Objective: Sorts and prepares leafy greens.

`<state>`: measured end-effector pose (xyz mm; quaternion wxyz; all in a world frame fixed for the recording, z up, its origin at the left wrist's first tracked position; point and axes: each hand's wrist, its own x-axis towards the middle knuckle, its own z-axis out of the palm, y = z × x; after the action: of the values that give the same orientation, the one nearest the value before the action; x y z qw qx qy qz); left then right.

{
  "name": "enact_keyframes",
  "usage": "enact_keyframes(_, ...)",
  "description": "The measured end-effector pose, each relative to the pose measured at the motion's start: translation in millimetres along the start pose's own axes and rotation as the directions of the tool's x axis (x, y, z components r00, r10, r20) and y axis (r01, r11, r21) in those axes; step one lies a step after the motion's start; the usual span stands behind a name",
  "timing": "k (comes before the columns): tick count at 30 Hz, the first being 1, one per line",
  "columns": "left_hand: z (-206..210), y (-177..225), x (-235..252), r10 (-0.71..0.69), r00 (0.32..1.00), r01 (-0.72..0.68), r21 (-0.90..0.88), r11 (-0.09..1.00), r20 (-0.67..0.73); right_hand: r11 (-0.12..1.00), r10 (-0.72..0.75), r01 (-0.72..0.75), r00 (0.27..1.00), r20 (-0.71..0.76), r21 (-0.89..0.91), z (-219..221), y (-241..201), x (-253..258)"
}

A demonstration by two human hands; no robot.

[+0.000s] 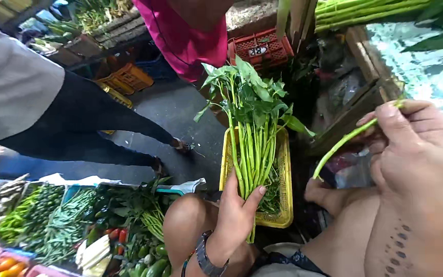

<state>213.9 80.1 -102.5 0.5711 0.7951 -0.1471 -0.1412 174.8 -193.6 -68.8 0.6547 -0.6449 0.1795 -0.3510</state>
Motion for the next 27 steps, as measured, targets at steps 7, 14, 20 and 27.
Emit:
enact_keyframes(7,3,3,-2,0.038,0.998,-0.040,-0.033,0.999,-0.044,0.729,0.182,0.067,0.940,0.287,-0.681,36,20,-23)
enact_keyframes(14,4,-2,-7,0.062,0.998,-0.063,0.026,0.998,0.023,0.872,-0.174,0.319,0.911,0.375,-0.370,57,23,-43)
enact_keyframes(20,5,-4,-9,0.094,0.994,-0.101,0.166,0.981,0.046,0.788,-0.234,0.477,0.817,0.528,-0.389,59,28,-40)
enact_keyframes(27,6,-1,-8,0.186,0.982,-0.187,0.160,0.969,0.018,0.642,-0.313,0.621,0.748,0.585,-0.451,58,38,-35)
